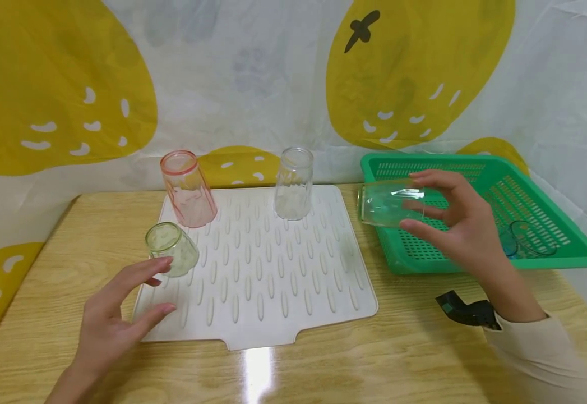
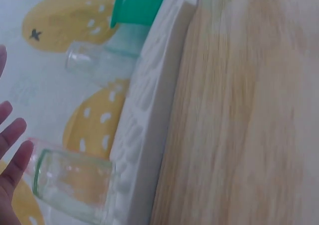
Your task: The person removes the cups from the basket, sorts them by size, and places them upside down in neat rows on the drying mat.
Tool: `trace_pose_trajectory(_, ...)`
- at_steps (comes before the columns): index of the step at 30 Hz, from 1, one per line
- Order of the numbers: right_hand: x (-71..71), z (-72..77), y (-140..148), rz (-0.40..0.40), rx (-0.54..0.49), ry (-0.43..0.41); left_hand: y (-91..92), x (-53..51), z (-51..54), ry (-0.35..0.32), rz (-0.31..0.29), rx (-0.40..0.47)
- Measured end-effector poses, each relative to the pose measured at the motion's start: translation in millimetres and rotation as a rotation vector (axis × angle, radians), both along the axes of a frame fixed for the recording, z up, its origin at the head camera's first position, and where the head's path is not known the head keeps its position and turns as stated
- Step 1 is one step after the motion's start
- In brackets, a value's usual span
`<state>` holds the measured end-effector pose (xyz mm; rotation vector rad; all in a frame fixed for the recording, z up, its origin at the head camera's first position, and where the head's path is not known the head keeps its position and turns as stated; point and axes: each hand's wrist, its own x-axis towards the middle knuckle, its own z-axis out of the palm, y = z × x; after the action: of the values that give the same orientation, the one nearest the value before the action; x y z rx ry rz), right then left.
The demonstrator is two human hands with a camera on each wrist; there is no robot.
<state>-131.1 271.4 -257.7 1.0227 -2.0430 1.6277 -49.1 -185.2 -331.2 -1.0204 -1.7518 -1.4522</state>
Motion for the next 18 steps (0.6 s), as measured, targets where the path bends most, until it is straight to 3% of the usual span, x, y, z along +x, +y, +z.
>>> trace_pose_trajectory(5,-1.8,-8.7,-23,0.053,-0.023,0.011,13.7,5.2,6.3,-0.037,-0.037,-0.028)
trace_pose_trajectory(10,-0.6,-13.7,-48,0.051,0.008,0.021,30.6,4.5,15.1,-0.077,-0.063,-0.041)
trace_pose_trajectory(18,3.3,-18.6,-76,0.068,0.047,0.020,52.0,4.2,25.5,-0.059,-0.037,-0.094)
